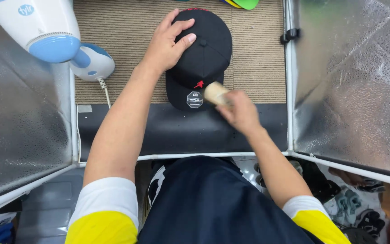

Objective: Brushing a baseball cap to remove lint and using a handheld steamer to remove wrinkles and reshape it.

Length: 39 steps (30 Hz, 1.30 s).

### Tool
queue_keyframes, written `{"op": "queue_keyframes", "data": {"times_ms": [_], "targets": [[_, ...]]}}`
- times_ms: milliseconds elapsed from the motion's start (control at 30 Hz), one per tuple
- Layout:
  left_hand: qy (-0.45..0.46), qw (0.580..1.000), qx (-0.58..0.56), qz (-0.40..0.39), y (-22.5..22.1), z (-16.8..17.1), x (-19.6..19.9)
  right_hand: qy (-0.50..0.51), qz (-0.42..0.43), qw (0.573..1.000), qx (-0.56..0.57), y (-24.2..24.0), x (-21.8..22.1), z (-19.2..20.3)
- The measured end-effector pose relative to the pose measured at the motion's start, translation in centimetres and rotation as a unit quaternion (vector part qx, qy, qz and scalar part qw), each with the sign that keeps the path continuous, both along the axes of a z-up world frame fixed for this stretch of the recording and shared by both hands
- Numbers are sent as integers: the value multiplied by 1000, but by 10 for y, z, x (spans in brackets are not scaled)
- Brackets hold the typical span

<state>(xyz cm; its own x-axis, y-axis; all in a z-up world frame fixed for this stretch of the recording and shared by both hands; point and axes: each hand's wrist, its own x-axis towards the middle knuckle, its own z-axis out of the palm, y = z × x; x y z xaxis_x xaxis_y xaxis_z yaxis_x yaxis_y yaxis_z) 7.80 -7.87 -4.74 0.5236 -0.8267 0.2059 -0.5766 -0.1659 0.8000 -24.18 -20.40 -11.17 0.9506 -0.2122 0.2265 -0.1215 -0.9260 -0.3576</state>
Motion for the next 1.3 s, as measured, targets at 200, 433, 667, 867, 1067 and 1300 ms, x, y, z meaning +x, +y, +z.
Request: {"op": "queue_keyframes", "data": {"times_ms": [200,433,667,867,1067,1300], "targets": [[25,999,18,24,4,18,-8,-27,-391,899,197,-95,-37,-4],[201,965,-3,169,34,6,-34,-14,-507,827,242,-150,-32,-72],[373,888,17,267,41,-17,-35,-115,-304,857,400,-49,68,53],[408,878,29,249,47,0,-40,-52,-255,731,630,-44,120,41],[476,851,69,212,36,-13,-17,56,-248,746,616,-71,130,60],[491,829,152,220,20,79,-4,168,-240,739,607,-90,170,114]]}}
